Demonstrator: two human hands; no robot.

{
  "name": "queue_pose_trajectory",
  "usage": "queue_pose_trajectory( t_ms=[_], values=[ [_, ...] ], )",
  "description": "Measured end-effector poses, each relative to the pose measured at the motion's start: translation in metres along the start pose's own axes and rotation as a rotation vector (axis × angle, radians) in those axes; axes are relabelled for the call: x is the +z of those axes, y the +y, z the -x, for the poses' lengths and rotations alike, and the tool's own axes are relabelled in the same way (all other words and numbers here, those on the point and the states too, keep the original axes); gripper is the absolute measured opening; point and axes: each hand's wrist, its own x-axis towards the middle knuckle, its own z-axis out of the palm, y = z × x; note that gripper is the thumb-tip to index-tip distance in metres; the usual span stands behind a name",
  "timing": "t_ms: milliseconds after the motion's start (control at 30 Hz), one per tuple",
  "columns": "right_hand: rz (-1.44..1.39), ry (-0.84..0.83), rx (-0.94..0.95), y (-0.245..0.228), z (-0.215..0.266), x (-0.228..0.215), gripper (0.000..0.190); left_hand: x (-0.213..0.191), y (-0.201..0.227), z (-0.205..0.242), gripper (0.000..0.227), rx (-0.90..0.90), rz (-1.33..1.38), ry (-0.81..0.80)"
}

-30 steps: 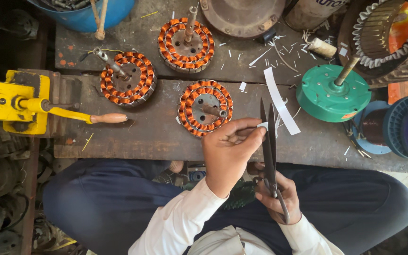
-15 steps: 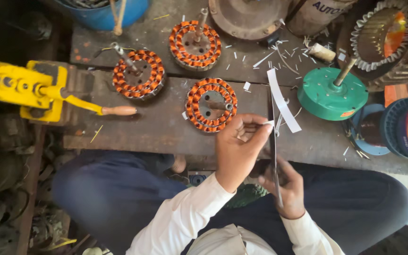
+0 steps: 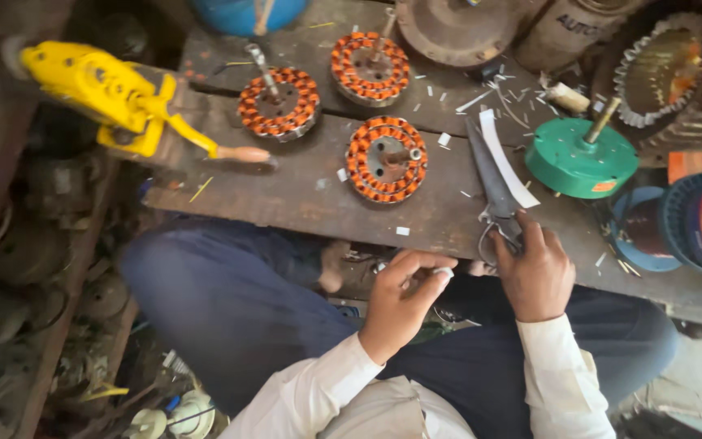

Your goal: The person sits on the floor and uses shears to cut small rectangular pieces of white material. They then place these pieces into the slots of a copper-wound motor stator. The person repeats this process for multiple stators on the workbench.

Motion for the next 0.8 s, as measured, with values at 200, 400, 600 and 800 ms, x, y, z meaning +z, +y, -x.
queue_pose_trajectory(
  t_ms=[200,400,600,800],
  values=[
    [0.174,0.109,-0.155,-0.020,-0.004,-0.013,0.046,-0.016,-0.030,0.032,0.012,-0.274,0.391,0.164],
    [-0.702,-0.201,0.043,-0.060,0.037,-0.050,0.034,-0.016,-0.021,0.038,0.016,-0.193,0.338,0.162],
    [-0.810,-0.083,-0.089,-0.088,0.076,-0.053,0.023,-0.015,-0.021,0.040,0.015,-0.245,0.598,0.000],
    [-0.778,-0.066,0.071,-0.095,0.077,-0.052,0.018,-0.027,-0.023,0.038,0.015,-0.245,0.471,-0.091]
  ],
)
